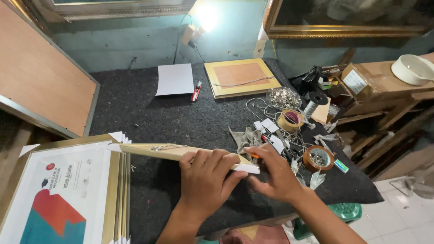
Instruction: Assembling certificates into picture frames by cleaning the glass, inserting the document, and securing the backing with a point driver.
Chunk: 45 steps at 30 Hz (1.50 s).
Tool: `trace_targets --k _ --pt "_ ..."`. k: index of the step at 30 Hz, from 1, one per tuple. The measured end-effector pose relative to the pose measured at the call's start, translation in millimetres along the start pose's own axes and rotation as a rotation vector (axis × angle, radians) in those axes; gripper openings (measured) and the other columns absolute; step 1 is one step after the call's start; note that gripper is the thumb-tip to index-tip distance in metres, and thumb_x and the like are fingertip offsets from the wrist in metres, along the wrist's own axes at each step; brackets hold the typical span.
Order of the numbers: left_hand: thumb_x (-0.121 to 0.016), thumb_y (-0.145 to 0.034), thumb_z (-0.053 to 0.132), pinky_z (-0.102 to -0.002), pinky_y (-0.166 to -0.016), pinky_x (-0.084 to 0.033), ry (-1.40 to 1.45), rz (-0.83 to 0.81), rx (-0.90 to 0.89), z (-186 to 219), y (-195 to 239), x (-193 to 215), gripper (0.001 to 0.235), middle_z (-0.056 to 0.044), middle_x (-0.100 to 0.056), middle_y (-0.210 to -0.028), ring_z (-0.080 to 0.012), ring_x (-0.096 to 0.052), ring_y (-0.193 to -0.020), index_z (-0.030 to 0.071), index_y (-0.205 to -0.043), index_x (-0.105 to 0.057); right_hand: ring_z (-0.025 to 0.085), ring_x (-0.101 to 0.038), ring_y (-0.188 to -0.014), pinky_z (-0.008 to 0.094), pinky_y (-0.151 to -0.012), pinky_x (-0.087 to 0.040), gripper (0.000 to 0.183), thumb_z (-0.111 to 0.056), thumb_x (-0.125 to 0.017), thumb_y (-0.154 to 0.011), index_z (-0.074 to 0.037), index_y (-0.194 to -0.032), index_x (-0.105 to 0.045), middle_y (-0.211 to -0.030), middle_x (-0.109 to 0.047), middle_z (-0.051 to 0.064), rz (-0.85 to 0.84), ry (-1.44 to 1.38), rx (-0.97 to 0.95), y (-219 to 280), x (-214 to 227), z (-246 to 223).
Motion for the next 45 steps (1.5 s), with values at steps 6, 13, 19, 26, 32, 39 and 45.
trace_targets --k 6,13,19,26,32,39,45 --pt "-0.064 -0.075 0.044 -0.035 -0.069 -0.032 -0.119 -0.045 -0.066 -3.5 -37.7 -11.0 0.029 0.004 -0.055 -0.086 -0.0206 -0.048 -0.072 0.021 -0.089 -0.054 0.017 -0.044 -0.070 0.029 -0.062 -0.037 0.057 -0.004 -0.055 -0.072 -0.019 -0.125 -0.042 -0.090 -0.047 0.004 -0.030 0.129 -0.404 4.1 5.3 77.9" --pt "-0.072 -0.057 0.043 -0.038 -0.073 -0.034 -0.090 -0.016 -0.081 -26.0 -75.3 -48.7 0.046 0.001 -0.050 -0.077 -0.0195 -0.049 -0.072 0.018 -0.091 -0.053 0.034 -0.059 -0.093 0.042 -0.082 -0.048 0.054 -0.002 -0.051 -0.071 -0.020 -0.122 -0.047 -0.097 -0.059 0.013 -0.133 0.274 -0.588 26.6 3.0 185.8" --pt "-0.072 -0.064 0.015 -0.034 -0.059 -0.037 -0.183 -0.054 -0.135 -67.3 -107.7 -66.6 0.040 0.001 -0.048 -0.071 -0.0215 -0.052 -0.065 0.023 -0.096 -0.050 0.032 -0.062 -0.094 0.041 -0.085 -0.047 0.054 -0.001 -0.055 -0.069 -0.015 -0.120 -0.048 -0.097 -0.063 0.014 -0.247 0.443 -0.605 52.9 -7.0 292.2" --pt "-0.059 -0.062 0.073 -0.040 -0.061 -0.042 -0.591 -0.676 0.297 -152.8 -146.2 -88.9 0.051 -0.006 -0.064 -0.069 -0.0298 -0.061 -0.072 0.025 -0.078 -0.068 0.022 -0.053 -0.102 0.039 -0.083 -0.046 0.037 -0.031 -0.052 -0.080 -0.019 -0.115 -0.052 -0.114 -0.055 0.003 -0.399 0.374 -0.692 6.5 -32.8 262.3" --pt "-0.060 -0.069 0.058 -0.047 -0.065 -0.039 -0.337 -0.650 0.666 -186.7 -150.6 -78.7 0.041 -0.014 -0.062 -0.083 -0.0402 -0.055 -0.083 0.020 -0.081 -0.066 0.026 -0.043 -0.112 0.042 -0.088 -0.042 0.058 -0.048 -0.062 -0.072 -0.028 -0.122 -0.041 -0.127 -0.039 0.002 -0.560 0.393 -0.546 7.0 -105.3 249.8" --pt "-0.048 -0.083 0.035 -0.035 -0.066 -0.039 0.034 -0.360 1.264 -244.3 -85.4 -7.4 0.031 -0.009 -0.060 -0.096 -0.0226 -0.056 -0.082 0.012 -0.103 -0.054 0.024 -0.052 -0.090 0.034 -0.083 -0.042 0.022 -0.012 -0.058 -0.068 -0.026 -0.083 -0.065 -0.101 -0.054 -0.003 -0.395 0.212 -0.470 -3.5 -110.8 269.1" --pt "-0.054 -0.079 0.034 -0.037 -0.058 -0.047 0.539 0.069 1.694 -286.1 71.2 -61.3 0.036 -0.013 -0.064 -0.087 -0.0250 -0.060 -0.068 0.009 -0.104 -0.054 0.028 -0.055 -0.084 0.036 -0.079 -0.040 0.018 -0.010 -0.049 -0.079 -0.009 -0.089 -0.063 -0.093 -0.056 0.012 0.001 -0.061 -0.570 -55.0 -51.0 257.0"
Point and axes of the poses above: each hand's wrist, its own y-axis away from the middle knuckle, its own x-axis out of the back of the hand, z = x × y, the point moved 9 cm from there along -y, towards the middle knuckle
